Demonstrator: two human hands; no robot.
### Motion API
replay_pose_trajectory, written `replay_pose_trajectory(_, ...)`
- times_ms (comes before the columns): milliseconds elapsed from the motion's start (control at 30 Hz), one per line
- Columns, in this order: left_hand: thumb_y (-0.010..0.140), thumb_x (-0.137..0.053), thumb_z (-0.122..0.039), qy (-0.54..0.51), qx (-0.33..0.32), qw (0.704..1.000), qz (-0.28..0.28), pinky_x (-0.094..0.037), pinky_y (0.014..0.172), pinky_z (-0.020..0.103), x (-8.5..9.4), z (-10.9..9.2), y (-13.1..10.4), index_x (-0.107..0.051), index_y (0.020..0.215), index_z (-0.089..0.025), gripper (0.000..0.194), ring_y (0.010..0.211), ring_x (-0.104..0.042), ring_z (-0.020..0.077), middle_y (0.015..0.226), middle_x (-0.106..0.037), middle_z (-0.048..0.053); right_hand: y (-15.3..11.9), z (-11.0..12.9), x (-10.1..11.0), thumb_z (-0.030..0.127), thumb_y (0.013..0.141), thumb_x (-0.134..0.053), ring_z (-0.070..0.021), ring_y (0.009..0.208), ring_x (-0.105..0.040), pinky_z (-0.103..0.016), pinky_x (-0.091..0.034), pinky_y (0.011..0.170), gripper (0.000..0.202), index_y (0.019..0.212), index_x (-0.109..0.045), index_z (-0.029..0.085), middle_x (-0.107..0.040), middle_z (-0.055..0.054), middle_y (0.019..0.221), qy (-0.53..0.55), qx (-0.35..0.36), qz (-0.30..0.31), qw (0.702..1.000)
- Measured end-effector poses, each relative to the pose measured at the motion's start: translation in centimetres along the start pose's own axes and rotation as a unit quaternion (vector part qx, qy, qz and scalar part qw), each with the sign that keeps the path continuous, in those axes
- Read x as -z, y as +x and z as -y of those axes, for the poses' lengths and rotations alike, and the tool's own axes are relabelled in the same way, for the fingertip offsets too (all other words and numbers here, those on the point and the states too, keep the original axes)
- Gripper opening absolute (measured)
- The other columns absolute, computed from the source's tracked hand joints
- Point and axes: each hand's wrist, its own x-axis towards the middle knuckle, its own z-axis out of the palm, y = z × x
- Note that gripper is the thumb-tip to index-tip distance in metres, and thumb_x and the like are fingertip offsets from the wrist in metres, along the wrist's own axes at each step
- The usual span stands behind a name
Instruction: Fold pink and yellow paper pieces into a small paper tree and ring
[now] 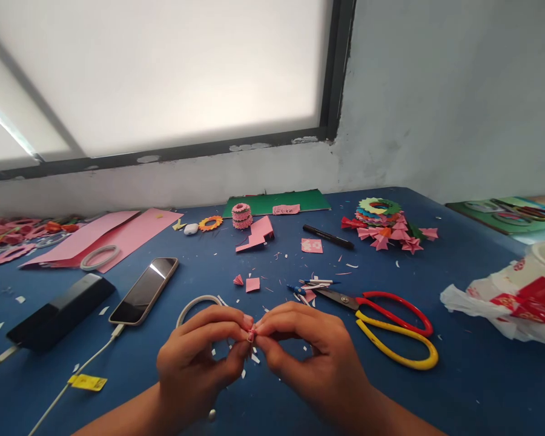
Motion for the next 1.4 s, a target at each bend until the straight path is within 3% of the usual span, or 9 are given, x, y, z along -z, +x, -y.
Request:
replay_pose_trajectory(267, 0.072, -0.068, -0.003, -0.022, 0.006, 0.999, 0.032, -0.058, 0.062, 0.022, -0.05, -0.05, -0.10, -0.067, 0.073, -0.013, 0.010, 0.065, -0.068, 0.0153, 0.073, -0.069, 0.007, -0.09, 0.06, -0.10, 0.008, 0.071, -0.068, -0.0123, 0.057, -0.070, -0.014, -0.058, 0.054, 0.012, 0.071, -0.068, 0.021, -0.072, 0.001, 0.065, 0.031, -0.050, -0.005, 0.998)
replay_pose_trajectory(400, 0.072, -0.066, -0.001, -0.052, 0.024, 0.998, 0.026, -0.058, 0.065, 0.022, -0.05, -0.18, -0.08, -0.068, 0.074, -0.010, 0.010, 0.068, -0.068, 0.0151, 0.074, -0.069, 0.009, -0.30, -0.04, -0.20, 0.009, 0.070, -0.069, -0.0102, 0.054, -0.069, -0.010, -0.056, 0.054, 0.013, 0.077, -0.070, 0.020, -0.073, 0.002, 0.066, 0.027, -0.079, -0.001, 0.997)
replay_pose_trajectory(600, 0.070, -0.069, -0.001, -0.029, 0.054, 0.998, 0.035, -0.058, 0.067, 0.022, 0.17, 0.04, 0.31, -0.070, 0.073, -0.010, 0.009, 0.069, -0.069, 0.0163, 0.072, -0.071, 0.010, -0.39, -0.32, -0.10, 0.008, 0.074, -0.065, -0.0078, 0.054, -0.066, -0.009, -0.054, 0.056, 0.010, 0.073, -0.068, 0.018, -0.071, 0.002, 0.064, -0.056, 0.000, 0.011, 0.998)
replay_pose_trajectory(833, 0.068, -0.066, -0.002, 0.023, 0.013, 0.999, 0.030, -0.059, 0.065, 0.023, -0.03, 0.26, 0.18, -0.065, 0.067, -0.012, 0.011, 0.064, -0.067, 0.0146, 0.070, -0.069, 0.006, -0.36, -0.12, -0.11, 0.009, 0.081, -0.060, -0.0101, 0.056, -0.068, -0.013, -0.056, 0.057, 0.012, 0.076, -0.064, 0.020, -0.072, 0.000, 0.068, -0.114, 0.078, 0.028, 0.990)
replay_pose_trajectory(1067, 0.070, -0.068, -0.004, 0.003, 0.011, 0.999, 0.044, -0.057, 0.069, 0.021, 0.10, 0.24, 0.04, -0.066, 0.075, -0.010, 0.008, 0.071, -0.068, 0.0149, 0.077, -0.070, 0.010, -0.37, -0.09, -0.04, 0.008, 0.079, -0.061, -0.0094, 0.056, -0.068, -0.013, -0.056, 0.058, 0.012, 0.078, -0.064, 0.020, -0.071, 0.001, 0.067, -0.114, 0.082, 0.008, 0.990)
replay_pose_trajectory(1233, 0.069, -0.078, -0.013, -0.043, 0.054, 0.995, 0.072, -0.056, 0.069, 0.020, 0.40, 0.47, 0.28, -0.067, 0.077, -0.011, 0.013, 0.072, -0.069, 0.0147, 0.078, -0.072, 0.009, -0.28, -0.03, 0.16, 0.006, 0.078, -0.062, -0.0103, 0.056, -0.068, -0.014, -0.057, 0.056, 0.014, 0.079, -0.065, 0.020, -0.071, 0.001, 0.068, -0.108, 0.080, 0.014, 0.991)
replay_pose_trajectory(1400, 0.070, -0.072, -0.004, -0.058, 0.083, 0.994, 0.048, -0.057, 0.068, 0.021, 0.49, 0.33, 0.51, -0.068, 0.076, -0.013, 0.011, 0.072, -0.070, 0.0154, 0.077, -0.073, 0.007, -0.28, 0.01, 0.50, 0.005, 0.075, -0.066, -0.0104, 0.063, -0.070, -0.014, -0.057, 0.064, 0.019, 0.087, -0.069, 0.020, -0.074, -0.001, 0.076, -0.091, 0.061, 0.014, 0.994)
